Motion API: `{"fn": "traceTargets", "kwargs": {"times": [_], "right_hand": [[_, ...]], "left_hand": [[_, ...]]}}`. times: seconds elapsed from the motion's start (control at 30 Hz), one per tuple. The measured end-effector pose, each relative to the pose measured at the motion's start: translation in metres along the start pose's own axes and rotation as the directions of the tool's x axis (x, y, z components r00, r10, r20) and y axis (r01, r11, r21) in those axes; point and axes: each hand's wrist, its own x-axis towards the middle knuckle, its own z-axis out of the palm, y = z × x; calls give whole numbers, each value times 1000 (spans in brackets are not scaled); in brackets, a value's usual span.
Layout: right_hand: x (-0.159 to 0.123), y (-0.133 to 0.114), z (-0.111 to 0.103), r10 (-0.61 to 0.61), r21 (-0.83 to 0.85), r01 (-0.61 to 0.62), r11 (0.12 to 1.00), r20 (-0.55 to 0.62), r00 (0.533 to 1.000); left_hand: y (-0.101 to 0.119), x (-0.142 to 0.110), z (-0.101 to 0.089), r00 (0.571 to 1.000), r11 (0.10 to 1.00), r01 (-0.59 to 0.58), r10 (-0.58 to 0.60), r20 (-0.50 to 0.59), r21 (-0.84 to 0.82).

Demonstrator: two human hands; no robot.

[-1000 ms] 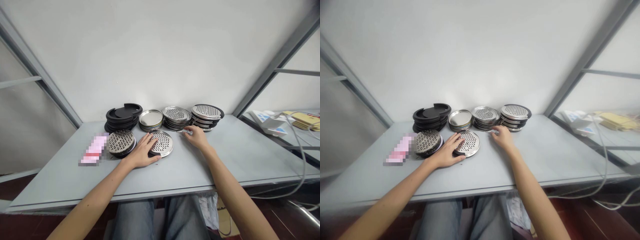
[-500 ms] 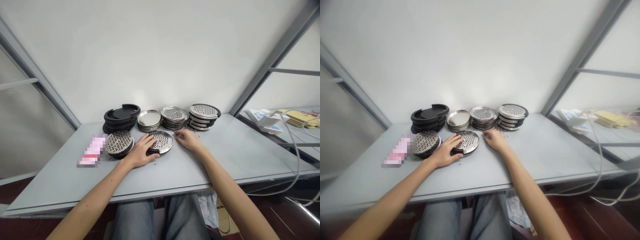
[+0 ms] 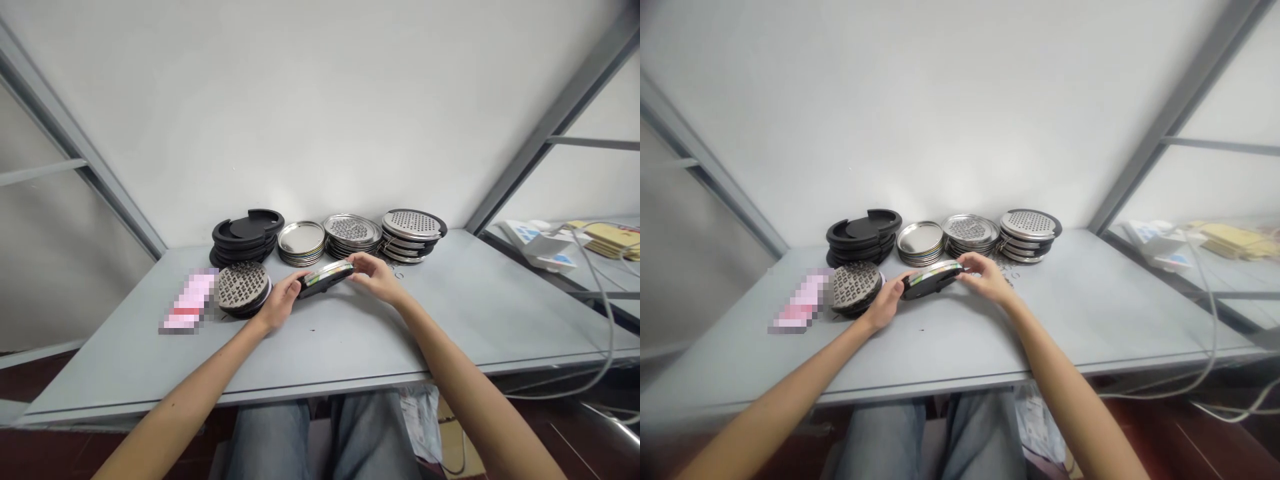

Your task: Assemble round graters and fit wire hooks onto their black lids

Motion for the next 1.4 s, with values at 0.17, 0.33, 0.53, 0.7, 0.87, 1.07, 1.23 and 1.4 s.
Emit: {"fn": "traceTargets", "kwargs": {"times": [0.17,0.33,0.53,0.7,0.87,1.07,1.23,1.4], "right_hand": [[1,-1,3,92,71,-88,994,-56,994],[2,1,5,175,74,-166,983,-140,974],[2,3,3,221,24,-220,975,-173,960],[-1,-7,-5,294,10,-295,956,52,954],[-3,-10,-4,301,61,-329,942,275,913],[-2,-1,0,303,-44,-301,953,211,929],[-2,6,-2,397,-206,-366,908,143,906],[-4,3,11,243,-551,-171,817,60,968]], "left_hand": [[0,2,4,1000,992,3,0,23,-126],[-6,3,11,997,964,76,-74,15,-255],[0,5,12,994,958,106,-108,10,-267],[-5,5,12,986,969,133,-151,-72,-206],[-19,4,16,973,974,165,-187,-137,-156],[-23,1,15,972,985,172,-172,-161,-16],[-10,-2,9,984,904,21,56,-167,427],[2,-8,8,990,825,-90,14,139,557]]}}
